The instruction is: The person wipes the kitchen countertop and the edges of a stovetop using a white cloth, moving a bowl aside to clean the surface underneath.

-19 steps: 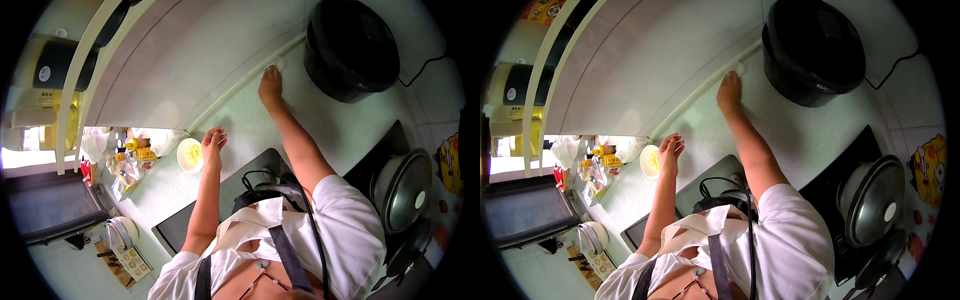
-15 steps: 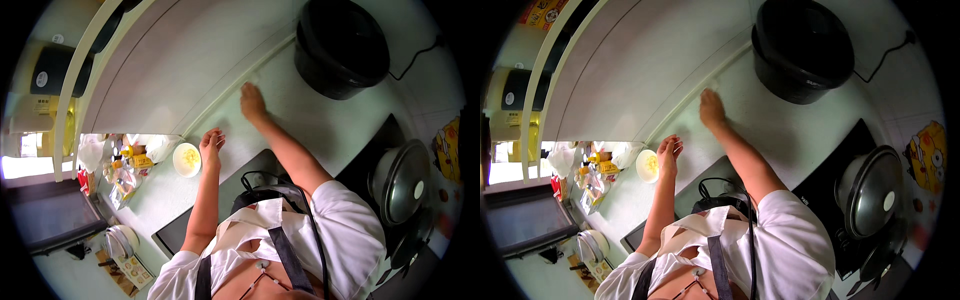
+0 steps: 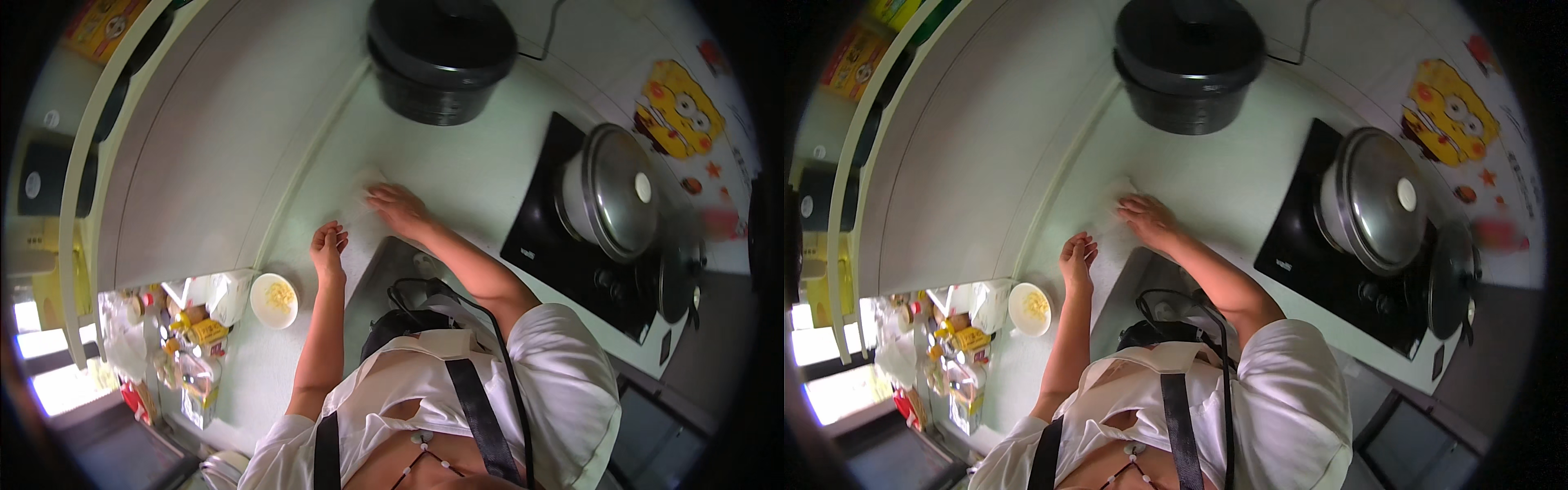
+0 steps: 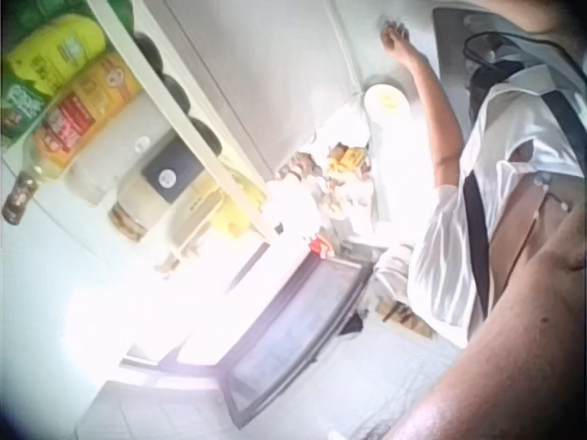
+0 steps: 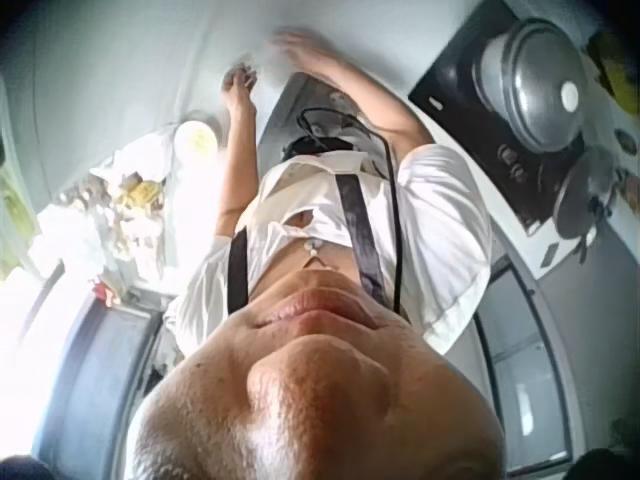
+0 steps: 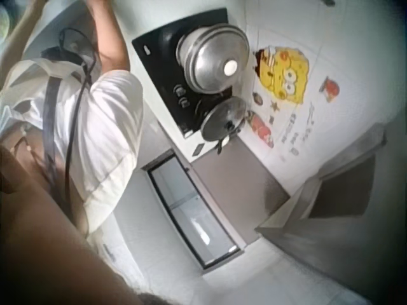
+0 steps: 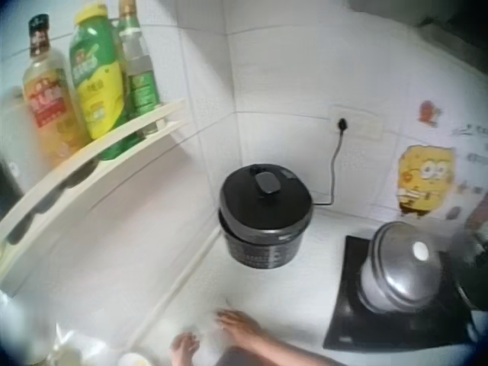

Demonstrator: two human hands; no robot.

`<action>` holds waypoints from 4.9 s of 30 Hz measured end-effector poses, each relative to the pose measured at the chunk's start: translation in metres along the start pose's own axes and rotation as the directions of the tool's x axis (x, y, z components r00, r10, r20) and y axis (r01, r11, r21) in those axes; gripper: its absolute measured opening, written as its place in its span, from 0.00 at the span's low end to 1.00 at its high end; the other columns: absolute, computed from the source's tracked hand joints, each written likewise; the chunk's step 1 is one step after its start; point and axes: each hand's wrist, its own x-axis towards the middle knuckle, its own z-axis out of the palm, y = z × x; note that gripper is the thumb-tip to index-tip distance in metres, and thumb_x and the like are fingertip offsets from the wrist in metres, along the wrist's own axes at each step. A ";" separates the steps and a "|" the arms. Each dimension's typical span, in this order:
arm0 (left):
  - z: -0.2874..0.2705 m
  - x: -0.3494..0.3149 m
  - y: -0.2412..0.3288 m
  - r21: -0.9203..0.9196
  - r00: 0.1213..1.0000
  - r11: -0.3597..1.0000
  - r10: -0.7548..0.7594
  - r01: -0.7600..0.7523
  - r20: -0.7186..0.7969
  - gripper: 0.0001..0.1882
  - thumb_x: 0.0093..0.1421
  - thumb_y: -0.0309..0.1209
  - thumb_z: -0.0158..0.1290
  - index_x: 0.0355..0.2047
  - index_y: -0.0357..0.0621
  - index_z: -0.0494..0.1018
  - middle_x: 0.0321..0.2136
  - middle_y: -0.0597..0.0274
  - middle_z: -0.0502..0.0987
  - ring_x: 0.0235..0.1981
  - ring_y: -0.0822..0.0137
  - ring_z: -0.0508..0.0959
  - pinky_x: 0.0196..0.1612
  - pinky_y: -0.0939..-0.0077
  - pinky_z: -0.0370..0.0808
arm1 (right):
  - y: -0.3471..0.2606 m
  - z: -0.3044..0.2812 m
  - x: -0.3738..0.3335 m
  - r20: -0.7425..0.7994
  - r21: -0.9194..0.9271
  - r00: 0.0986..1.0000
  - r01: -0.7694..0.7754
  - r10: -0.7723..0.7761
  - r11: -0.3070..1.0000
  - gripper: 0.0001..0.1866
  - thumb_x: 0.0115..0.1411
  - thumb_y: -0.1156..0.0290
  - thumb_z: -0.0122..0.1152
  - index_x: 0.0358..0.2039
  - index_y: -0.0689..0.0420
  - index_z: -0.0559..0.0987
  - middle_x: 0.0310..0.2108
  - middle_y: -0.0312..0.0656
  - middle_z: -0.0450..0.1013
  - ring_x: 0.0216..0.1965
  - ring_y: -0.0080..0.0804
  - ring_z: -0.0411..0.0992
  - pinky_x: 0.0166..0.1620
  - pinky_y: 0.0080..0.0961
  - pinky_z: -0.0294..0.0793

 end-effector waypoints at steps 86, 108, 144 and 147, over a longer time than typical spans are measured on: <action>0.136 -0.023 -0.027 0.264 0.531 0.595 0.331 -0.759 0.780 0.08 0.59 0.24 0.47 0.36 0.37 0.75 0.33 0.59 0.77 0.33 0.70 0.76 0.37 0.77 0.71 | 0.074 -0.107 -0.211 -0.724 -0.108 0.347 -0.911 0.596 0.398 0.24 0.51 0.78 0.54 0.51 0.57 0.69 0.53 0.50 0.65 0.57 0.44 0.60 0.60 0.33 0.58; 0.107 0.004 -0.032 0.352 0.594 0.613 0.247 -0.708 0.765 0.08 0.58 0.24 0.47 0.36 0.38 0.75 0.34 0.55 0.77 0.34 0.63 0.77 0.37 0.73 0.73 | 0.045 -0.064 -0.190 -0.699 -0.234 0.537 -0.796 0.473 0.558 0.24 0.48 0.80 0.51 0.49 0.60 0.71 0.51 0.52 0.67 0.56 0.47 0.61 0.59 0.39 0.58; 0.087 0.013 -0.025 0.439 0.722 0.888 -0.215 -0.137 0.658 0.10 0.62 0.29 0.44 0.40 0.38 0.72 0.33 0.62 0.76 0.36 0.69 0.77 0.40 0.76 0.73 | 0.154 -0.113 -0.120 -0.312 -0.284 0.452 -0.884 0.836 0.372 0.27 0.57 0.77 0.42 0.59 0.55 0.60 0.63 0.49 0.50 0.65 0.44 0.47 0.62 0.32 0.54; 0.085 -0.006 -0.032 0.468 0.670 0.881 -0.386 0.065 0.634 0.11 0.63 0.32 0.45 0.40 0.39 0.72 0.34 0.61 0.76 0.38 0.68 0.77 0.41 0.75 0.74 | 0.107 -0.097 -0.133 -0.358 -0.252 0.526 -0.850 0.771 0.463 0.29 0.52 0.82 0.43 0.57 0.57 0.64 0.58 0.53 0.59 0.62 0.44 0.53 0.61 0.31 0.57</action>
